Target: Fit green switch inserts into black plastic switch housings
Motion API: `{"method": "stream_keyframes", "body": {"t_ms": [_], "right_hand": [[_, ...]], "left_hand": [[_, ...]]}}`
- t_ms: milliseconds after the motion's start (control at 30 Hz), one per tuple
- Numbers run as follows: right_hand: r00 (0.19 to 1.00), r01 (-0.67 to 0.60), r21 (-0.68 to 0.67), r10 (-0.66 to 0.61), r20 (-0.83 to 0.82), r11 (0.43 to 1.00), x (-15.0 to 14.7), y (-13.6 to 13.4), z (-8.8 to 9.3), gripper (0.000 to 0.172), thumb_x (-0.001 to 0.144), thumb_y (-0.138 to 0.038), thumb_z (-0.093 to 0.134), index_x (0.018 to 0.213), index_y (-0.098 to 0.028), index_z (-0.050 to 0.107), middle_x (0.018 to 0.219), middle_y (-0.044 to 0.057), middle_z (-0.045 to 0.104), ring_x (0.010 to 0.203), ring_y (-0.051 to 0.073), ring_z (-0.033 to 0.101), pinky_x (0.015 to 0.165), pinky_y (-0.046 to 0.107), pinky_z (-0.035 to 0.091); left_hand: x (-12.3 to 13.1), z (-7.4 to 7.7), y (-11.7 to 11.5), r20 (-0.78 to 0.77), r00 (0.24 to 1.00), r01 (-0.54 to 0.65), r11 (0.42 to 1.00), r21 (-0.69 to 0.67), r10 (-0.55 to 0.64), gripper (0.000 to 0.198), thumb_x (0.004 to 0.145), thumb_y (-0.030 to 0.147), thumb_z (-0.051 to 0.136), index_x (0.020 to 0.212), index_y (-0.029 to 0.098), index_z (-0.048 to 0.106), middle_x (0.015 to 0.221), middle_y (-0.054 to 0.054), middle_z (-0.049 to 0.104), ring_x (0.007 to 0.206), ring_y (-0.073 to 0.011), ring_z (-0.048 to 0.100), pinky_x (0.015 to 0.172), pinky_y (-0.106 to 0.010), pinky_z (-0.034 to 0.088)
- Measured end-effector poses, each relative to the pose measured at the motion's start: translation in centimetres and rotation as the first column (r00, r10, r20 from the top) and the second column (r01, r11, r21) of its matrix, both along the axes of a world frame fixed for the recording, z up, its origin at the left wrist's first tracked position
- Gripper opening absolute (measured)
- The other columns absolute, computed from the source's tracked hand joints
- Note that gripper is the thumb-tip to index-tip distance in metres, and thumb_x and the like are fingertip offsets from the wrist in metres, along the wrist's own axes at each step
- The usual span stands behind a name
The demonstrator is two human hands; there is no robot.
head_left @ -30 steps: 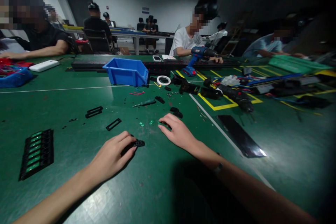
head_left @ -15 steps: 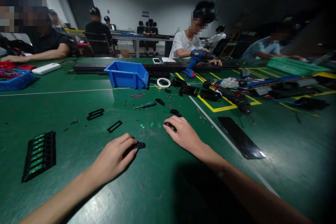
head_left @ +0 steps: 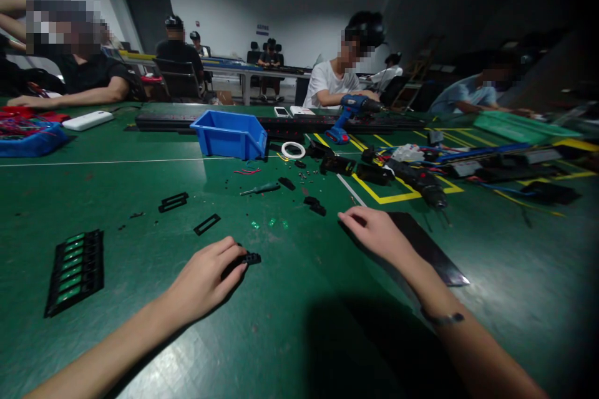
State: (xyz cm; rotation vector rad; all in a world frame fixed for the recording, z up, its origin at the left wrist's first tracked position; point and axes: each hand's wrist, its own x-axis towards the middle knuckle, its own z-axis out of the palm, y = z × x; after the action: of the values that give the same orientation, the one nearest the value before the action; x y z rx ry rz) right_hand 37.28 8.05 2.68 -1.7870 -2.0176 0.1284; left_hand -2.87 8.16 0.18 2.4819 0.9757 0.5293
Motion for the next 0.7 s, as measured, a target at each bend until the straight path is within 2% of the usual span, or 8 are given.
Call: {"method": "stream_keyframes", "body": {"t_ms": [67, 167, 267, 333, 433, 533, 633, 700], "right_hand": [[0.98, -0.19, 0.043, 0.192, -0.047, 0.981, -3.2, -0.5, -0.2, 0.03, 0.103, -0.035, 0.051, 0.084, -0.022, 0.07, 0.084, 0.005, 0.071, 0.077, 0.021, 0.066, 0.071, 0.033, 0.047], [0.902, -0.426, 0.031, 0.427, -0.058, 0.904, -7.6, -1.6, -1.2, 0.025, 0.104, -0.03, 0.052, 0.087, -0.022, 0.07, 0.081, 0.004, 0.069, 0.078, 0.019, 0.065, 0.075, 0.033, 0.048], [0.853, -0.517, 0.083, 0.521, -0.031, 0.852, -10.5, -2.3, -2.5, 0.025, 0.103, -0.028, 0.053, 0.083, -0.022, 0.067, 0.076, 0.004, 0.067, 0.075, 0.019, 0.062, 0.078, 0.036, 0.049], [0.86, -0.497, 0.133, 0.507, -0.053, 0.857, -11.6, -2.2, -3.0, 0.019, 0.102, -0.026, 0.054, 0.088, -0.022, 0.066, 0.081, 0.005, 0.068, 0.078, 0.021, 0.062, 0.08, 0.038, 0.049], [0.9, -0.389, 0.212, 0.419, -0.123, 0.897, -12.4, -0.7, -3.1, 0.012, 0.101, -0.022, 0.054, 0.106, -0.023, 0.065, 0.097, 0.008, 0.068, 0.091, 0.024, 0.063, 0.085, 0.04, 0.051], [0.931, -0.307, 0.257, 0.345, -0.119, 0.916, -12.8, 1.7, -2.9, 0.025, 0.099, -0.02, 0.056, 0.124, -0.022, 0.06, 0.115, 0.012, 0.064, 0.107, 0.029, 0.062, 0.095, 0.046, 0.052], [0.953, -0.259, 0.25, 0.289, -0.091, 0.933, -12.5, 3.4, -3.1, 0.029, 0.096, -0.024, 0.061, 0.125, -0.023, 0.059, 0.117, 0.013, 0.062, 0.106, 0.031, 0.063, 0.092, 0.048, 0.054], [0.963, -0.237, 0.219, 0.259, -0.079, 0.947, -12.1, 3.6, -3.4, 0.027, 0.096, -0.027, 0.062, 0.123, -0.022, 0.06, 0.115, 0.012, 0.062, 0.103, 0.031, 0.064, 0.089, 0.046, 0.056]], "left_hand": [[0.0, 0.0, 0.0, 0.002, 1.0, 0.003, 1.0, 0.003, -0.003, 0.024, 0.104, 0.03, 0.045, 0.116, 0.019, 0.062, 0.101, -0.008, 0.061, 0.092, -0.0205, 0.061, 0.082, -0.033, 0.052], [0.1, 0.0, 0.0, 0.017, 1.0, 0.006, 1.0, 0.008, -0.006, 0.024, 0.103, 0.03, 0.045, 0.117, 0.02, 0.062, 0.101, -0.008, 0.061, 0.091, -0.0203, 0.061, 0.081, -0.033, 0.052], [0.1, 0.2, 0.0, 0.025, 1.0, 0.004, 1.0, 0.007, -0.004, 0.024, 0.103, 0.03, 0.045, 0.117, 0.02, 0.063, 0.101, -0.008, 0.061, 0.092, -0.0203, 0.061, 0.081, -0.032, 0.052], [0.1, 0.3, 0.0, 0.018, 1.0, 0.005, 1.0, 0.0, -0.005, 0.024, 0.104, 0.029, 0.045, 0.116, 0.02, 0.063, 0.101, -0.007, 0.061, 0.093, -0.0205, 0.061, 0.081, -0.032, 0.051], [0.2, 0.5, 0.0, 0.004, 1.0, 0.0, 1.0, 0.004, 0.0, 0.023, 0.103, 0.028, 0.045, 0.115, 0.02, 0.063, 0.101, -0.007, 0.061, 0.094, -0.0208, 0.061, 0.082, -0.033, 0.051], [0.3, 0.5, 0.0, 0.005, 1.0, -0.008, 1.0, 0.004, 0.008, 0.023, 0.103, 0.028, 0.046, 0.115, 0.02, 0.063, 0.101, -0.007, 0.061, 0.094, -0.0205, 0.061, 0.082, -0.033, 0.05], [0.3, 0.5, -0.1, 0.007, 1.0, -0.015, 1.0, 0.001, 0.015, 0.023, 0.103, 0.028, 0.046, 0.116, 0.02, 0.063, 0.101, -0.007, 0.061, 0.093, -0.0203, 0.06, 0.081, -0.032, 0.05], [0.3, 0.6, -0.1, 0.012, 1.0, -0.014, 1.0, -0.008, 0.014, 0.023, 0.104, 0.028, 0.046, 0.117, 0.02, 0.063, 0.1, -0.007, 0.061, 0.092, -0.0201, 0.06, 0.08, -0.032, 0.049]]}}
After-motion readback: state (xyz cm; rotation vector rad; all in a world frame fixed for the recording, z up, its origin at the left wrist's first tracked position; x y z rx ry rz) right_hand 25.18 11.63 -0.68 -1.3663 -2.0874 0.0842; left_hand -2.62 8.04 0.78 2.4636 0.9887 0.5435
